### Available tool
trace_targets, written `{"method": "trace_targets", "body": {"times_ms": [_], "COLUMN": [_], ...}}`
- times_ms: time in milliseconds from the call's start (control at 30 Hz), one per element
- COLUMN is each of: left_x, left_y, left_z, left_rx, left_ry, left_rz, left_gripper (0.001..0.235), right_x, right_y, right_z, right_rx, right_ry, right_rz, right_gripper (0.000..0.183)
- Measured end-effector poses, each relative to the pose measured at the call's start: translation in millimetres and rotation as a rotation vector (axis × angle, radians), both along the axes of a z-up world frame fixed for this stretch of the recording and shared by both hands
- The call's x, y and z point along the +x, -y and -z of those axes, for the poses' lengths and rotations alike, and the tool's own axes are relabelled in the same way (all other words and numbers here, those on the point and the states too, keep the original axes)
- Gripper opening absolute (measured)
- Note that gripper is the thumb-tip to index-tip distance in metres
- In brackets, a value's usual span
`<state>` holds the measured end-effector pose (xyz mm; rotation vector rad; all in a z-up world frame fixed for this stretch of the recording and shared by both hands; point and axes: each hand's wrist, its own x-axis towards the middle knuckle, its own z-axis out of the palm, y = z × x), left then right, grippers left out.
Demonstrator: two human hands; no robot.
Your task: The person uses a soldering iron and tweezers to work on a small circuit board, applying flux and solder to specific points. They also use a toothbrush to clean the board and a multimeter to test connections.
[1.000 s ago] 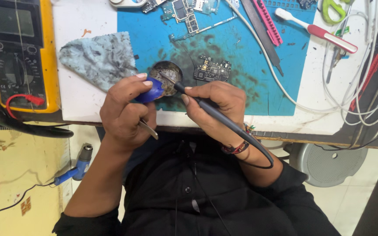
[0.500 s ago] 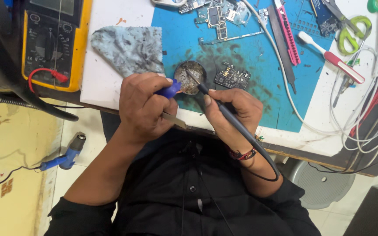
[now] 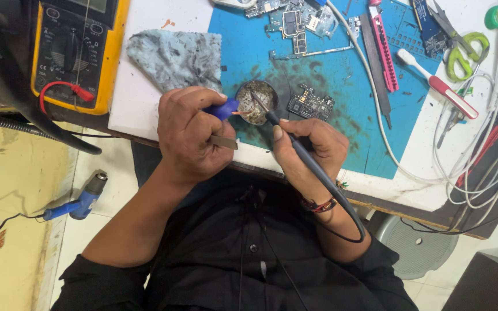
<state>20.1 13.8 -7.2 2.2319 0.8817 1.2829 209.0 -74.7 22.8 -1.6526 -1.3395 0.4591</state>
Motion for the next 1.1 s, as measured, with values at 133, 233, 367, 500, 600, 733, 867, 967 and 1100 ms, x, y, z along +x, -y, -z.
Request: {"method": "trace_targets", "body": {"times_ms": [133, 233, 367, 500, 600, 733, 867, 967, 1100], "left_x": [-0.4, 0.1, -0.7, -0.6, -0.4, -0.7, -2.5, -0.7, 2.7], "left_y": [0.2, 0.2, 0.4, 0.0, -0.2, 0.0, -0.6, -1.6, -1.0], "left_z": [-0.4, -0.2, 0.0, 1.5, 1.9, -0.3, -4.1, -4.9, -3.6], "left_rx": [-0.007, -0.006, -0.003, 0.008, 0.019, 0.014, -0.034, -0.067, -0.065], "left_ry": [-0.006, -0.010, -0.018, -0.020, -0.019, -0.040, -0.086, -0.122, -0.149], "left_rz": [0.003, 0.003, 0.006, 0.000, -0.003, -0.016, -0.019, -0.041, -0.069], "left_gripper": [0.030, 0.030, 0.029, 0.029, 0.029, 0.027, 0.024, 0.020, 0.020], "right_x": [-0.3, -0.5, -0.4, -0.6, -0.6, -0.2, -0.3, -0.2, -0.9], "right_y": [-0.1, 0.5, 0.3, 0.0, 0.7, 0.6, 0.6, 0.5, 1.6], "right_z": [0.3, 0.5, 0.4, 0.6, 0.5, 0.6, 1.0, 1.8, 1.1], "right_rx": [0.002, -0.001, 0.003, 0.000, 0.000, -0.001, -0.002, 0.005, -0.009], "right_ry": [0.002, 0.002, 0.005, -0.003, -0.002, 0.001, 0.000, 0.011, 0.004], "right_rz": [0.002, 0.006, 0.002, 0.003, 0.000, 0.001, -0.001, -0.007, 0.003], "right_gripper": [0.010, 0.010, 0.010, 0.010, 0.010, 0.010, 0.010, 0.011, 0.011]}}
